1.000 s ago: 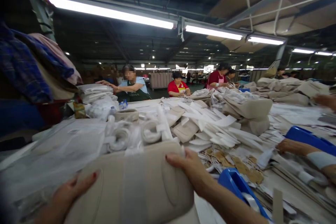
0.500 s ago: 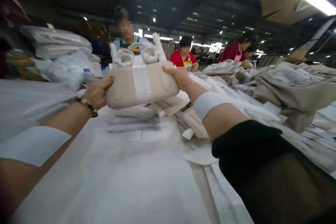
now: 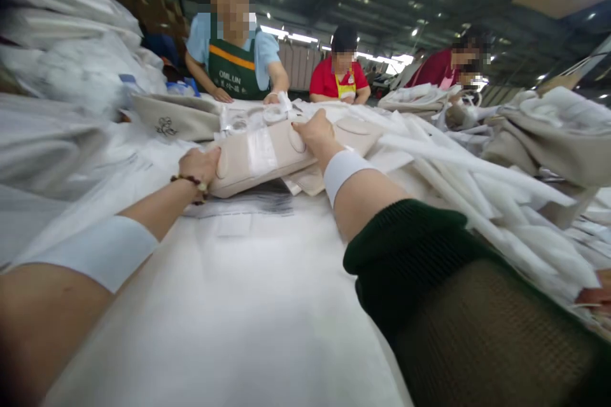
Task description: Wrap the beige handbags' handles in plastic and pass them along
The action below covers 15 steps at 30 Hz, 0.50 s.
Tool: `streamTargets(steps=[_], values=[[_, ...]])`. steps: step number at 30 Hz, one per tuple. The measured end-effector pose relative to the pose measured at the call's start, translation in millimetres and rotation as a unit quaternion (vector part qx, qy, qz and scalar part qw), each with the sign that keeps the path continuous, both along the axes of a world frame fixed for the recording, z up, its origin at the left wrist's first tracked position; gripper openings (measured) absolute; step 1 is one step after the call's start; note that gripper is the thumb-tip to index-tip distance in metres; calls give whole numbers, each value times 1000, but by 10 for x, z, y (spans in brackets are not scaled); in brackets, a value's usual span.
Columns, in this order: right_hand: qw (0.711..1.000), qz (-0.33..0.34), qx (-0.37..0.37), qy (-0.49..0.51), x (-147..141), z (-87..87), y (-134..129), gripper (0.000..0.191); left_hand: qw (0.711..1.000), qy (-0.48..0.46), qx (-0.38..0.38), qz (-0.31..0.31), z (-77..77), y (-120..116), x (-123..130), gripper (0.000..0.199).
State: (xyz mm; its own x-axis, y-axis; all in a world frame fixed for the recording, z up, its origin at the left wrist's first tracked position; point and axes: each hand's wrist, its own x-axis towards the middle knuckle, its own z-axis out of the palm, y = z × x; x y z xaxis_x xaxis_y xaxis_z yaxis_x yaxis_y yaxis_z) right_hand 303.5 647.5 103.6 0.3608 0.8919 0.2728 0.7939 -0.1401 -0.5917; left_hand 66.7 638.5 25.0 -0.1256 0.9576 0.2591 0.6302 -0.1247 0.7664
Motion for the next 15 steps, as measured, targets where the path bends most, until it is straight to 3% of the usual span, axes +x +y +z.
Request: streamTargets(steps=[3,9,12,15], values=[[999,13,-16,-32,-89,54,-166,45,994,101,10,25,167,-284,96,46],[995,51,-63,-55,-135,208,-618,37,964,256,18,-67,289,-775,230,39],[989,91,-85,-75,-156,239,-1009,36,951,292,23,-98,331,-1117,279,41],[980,143,-104,-91,-140,272,-1630,39,936,313,42,-153,366,-1658,324,43]])
